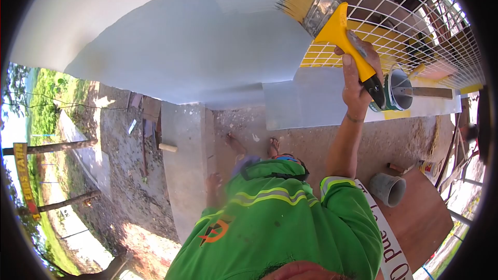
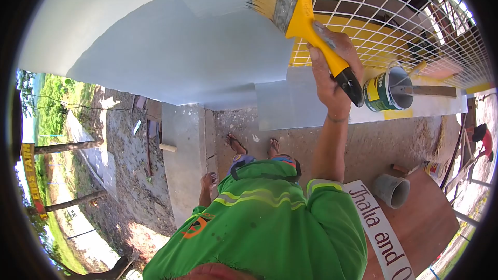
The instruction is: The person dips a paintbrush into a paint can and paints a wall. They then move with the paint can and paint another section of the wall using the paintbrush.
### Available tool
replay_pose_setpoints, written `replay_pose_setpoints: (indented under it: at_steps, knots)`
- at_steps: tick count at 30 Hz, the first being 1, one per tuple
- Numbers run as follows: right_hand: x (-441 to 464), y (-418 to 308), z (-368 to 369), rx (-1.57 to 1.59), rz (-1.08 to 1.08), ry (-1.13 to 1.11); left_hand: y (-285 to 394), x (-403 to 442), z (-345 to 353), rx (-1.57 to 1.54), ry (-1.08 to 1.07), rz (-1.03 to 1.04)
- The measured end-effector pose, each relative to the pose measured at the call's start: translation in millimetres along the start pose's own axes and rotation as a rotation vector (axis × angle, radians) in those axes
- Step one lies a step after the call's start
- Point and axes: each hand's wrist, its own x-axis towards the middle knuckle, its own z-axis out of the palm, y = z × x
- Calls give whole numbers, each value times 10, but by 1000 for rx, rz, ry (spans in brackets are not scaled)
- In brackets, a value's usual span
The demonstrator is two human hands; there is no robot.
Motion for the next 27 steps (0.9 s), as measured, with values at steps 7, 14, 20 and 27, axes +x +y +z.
replay_pose_setpoints:
  at_steps: [7, 14, 20, 27]
  knots:
    - [-9, 16, -49, 2, -9, 9, -22, 29, -10, -8, -17, 33]
    - [-9, 2, -96, -33, 7, 16, -150, 221, -132, -215, -62, -88]
    - [-22, 36, -170, -114, -42, -4, -40, 98, -40, 254, 22, 68]
    - [-9, 30, -207, -133, -72, 11, -288, 371, -205, 354, -5, 196]
